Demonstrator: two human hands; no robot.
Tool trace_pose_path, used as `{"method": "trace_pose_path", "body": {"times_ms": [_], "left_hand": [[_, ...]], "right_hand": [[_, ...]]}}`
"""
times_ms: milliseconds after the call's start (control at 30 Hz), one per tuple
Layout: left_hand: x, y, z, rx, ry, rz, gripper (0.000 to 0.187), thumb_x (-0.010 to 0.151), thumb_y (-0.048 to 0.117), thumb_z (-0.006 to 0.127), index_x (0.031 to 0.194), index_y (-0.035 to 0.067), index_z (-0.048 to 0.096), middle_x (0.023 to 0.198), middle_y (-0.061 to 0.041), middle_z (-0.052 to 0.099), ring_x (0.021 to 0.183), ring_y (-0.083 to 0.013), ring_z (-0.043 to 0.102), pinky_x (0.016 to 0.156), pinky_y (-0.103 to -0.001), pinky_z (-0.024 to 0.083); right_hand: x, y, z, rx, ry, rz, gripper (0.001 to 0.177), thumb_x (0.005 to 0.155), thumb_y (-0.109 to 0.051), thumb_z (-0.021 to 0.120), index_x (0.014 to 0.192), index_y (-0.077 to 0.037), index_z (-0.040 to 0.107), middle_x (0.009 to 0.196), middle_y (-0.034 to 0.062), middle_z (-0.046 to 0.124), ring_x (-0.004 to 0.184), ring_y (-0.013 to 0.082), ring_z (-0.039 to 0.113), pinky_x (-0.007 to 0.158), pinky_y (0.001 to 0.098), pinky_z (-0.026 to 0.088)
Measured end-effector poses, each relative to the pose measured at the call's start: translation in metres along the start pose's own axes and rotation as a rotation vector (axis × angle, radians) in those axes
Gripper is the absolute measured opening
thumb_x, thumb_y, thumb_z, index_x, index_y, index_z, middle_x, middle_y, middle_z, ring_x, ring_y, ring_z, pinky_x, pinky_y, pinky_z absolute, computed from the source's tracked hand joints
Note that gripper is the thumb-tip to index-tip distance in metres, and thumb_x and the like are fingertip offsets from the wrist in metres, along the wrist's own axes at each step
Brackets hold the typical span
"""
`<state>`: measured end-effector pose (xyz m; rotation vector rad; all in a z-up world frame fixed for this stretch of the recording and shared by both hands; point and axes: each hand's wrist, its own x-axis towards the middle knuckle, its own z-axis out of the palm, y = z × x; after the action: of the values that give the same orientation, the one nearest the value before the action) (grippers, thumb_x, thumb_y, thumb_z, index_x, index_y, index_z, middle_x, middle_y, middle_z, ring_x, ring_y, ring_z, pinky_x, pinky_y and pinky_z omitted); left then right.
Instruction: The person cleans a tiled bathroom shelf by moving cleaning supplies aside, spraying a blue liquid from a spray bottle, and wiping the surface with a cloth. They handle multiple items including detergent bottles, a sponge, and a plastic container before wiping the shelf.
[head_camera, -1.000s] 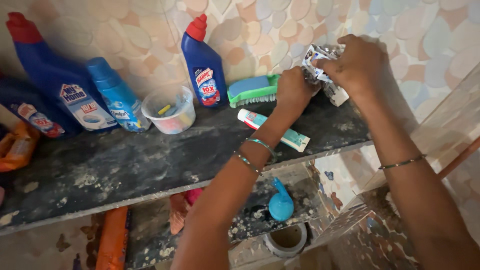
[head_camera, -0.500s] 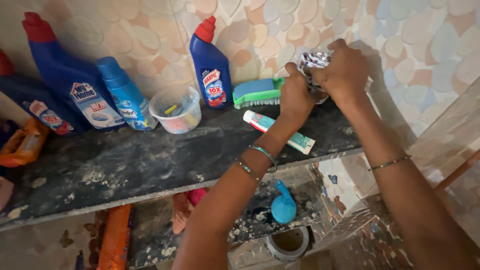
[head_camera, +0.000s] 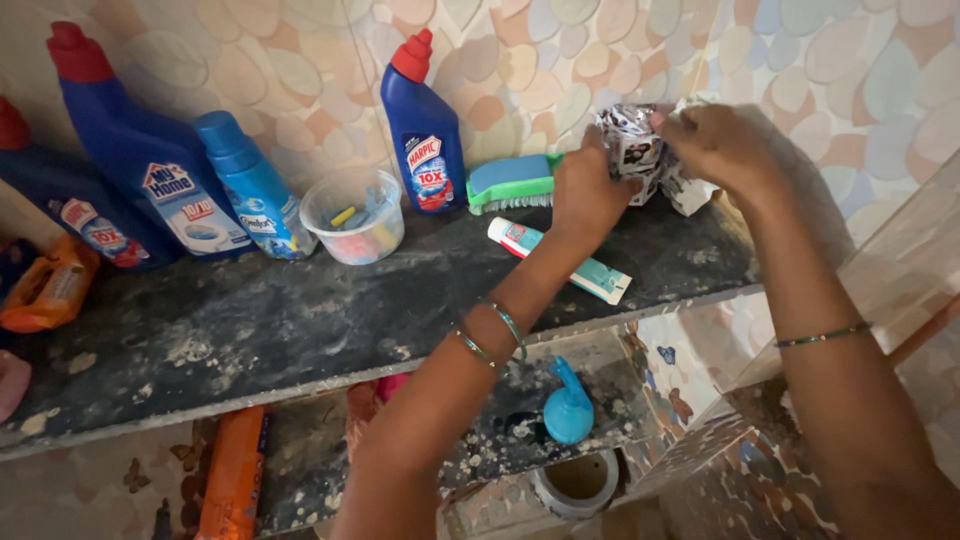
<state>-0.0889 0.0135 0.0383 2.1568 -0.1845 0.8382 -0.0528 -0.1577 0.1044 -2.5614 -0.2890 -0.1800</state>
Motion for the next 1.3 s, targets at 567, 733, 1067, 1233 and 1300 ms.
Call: {"method": "trace_pose_path", "body": {"times_ms": [567, 733, 1067, 1233, 1300], "left_hand": [[0.001, 0.002, 0.004, 0.122, -0.006, 0.013, 0.07, 0.069, 0.004, 0.083, 0.125, -0.014, 0.046, 0.089, -0.031, 0.071, 0.087, -0.0476, 0.071, 0.075, -0.051, 0.058], [-0.001, 0.007, -0.002, 0.101, 0.025, -0.013, 0.05, 0.069, 0.009, 0.084, 0.107, -0.008, 0.057, 0.089, -0.03, 0.071, 0.088, -0.0473, 0.071, 0.077, -0.05, 0.058], [-0.023, 0.034, -0.059, -0.014, -0.005, 0.019, 0.034, 0.068, 0.019, 0.086, 0.095, 0.003, 0.072, 0.084, -0.019, 0.075, 0.083, -0.0369, 0.074, 0.074, -0.046, 0.057], [-0.051, 0.045, -0.09, -0.076, 0.121, 0.103, 0.036, 0.072, 0.023, 0.085, 0.102, 0.004, 0.076, 0.091, -0.013, 0.079, 0.084, -0.0313, 0.077, 0.074, -0.039, 0.059], [-0.065, 0.051, -0.103, -0.093, 0.099, 0.059, 0.03, 0.077, 0.022, 0.084, 0.101, 0.006, 0.078, 0.092, -0.011, 0.081, 0.085, -0.0289, 0.078, 0.074, -0.037, 0.059]], "right_hand": [[0.016, 0.018, 0.042, 0.323, 0.087, -0.172, 0.059, 0.105, -0.052, 0.055, 0.089, 0.004, 0.064, 0.072, 0.0176, 0.06, 0.07, 0.0238, 0.055, 0.066, 0.0469, 0.043], [0.012, 0.026, 0.043, 0.148, 0.211, -0.268, 0.058, 0.108, -0.051, 0.055, 0.09, 0.003, 0.063, 0.075, 0.0229, 0.061, 0.072, 0.0349, 0.062, 0.069, 0.0496, 0.044], [-0.04, -0.003, 0.03, 0.054, 0.572, -0.562, 0.037, 0.106, -0.024, 0.069, 0.131, 0.003, 0.065, 0.113, 0.0264, 0.07, 0.102, 0.0426, 0.068, 0.091, 0.0479, 0.053], [-0.107, -0.037, 0.024, 0.316, 0.431, -0.554, 0.036, 0.103, -0.011, 0.071, 0.138, -0.001, 0.066, 0.12, 0.0192, 0.072, 0.108, 0.0275, 0.072, 0.087, 0.035, 0.057], [-0.132, -0.054, 0.022, 0.386, 0.385, -0.567, 0.035, 0.104, -0.008, 0.07, 0.139, -0.002, 0.065, 0.124, 0.0166, 0.073, 0.114, 0.0216, 0.071, 0.087, 0.0317, 0.057]]}}
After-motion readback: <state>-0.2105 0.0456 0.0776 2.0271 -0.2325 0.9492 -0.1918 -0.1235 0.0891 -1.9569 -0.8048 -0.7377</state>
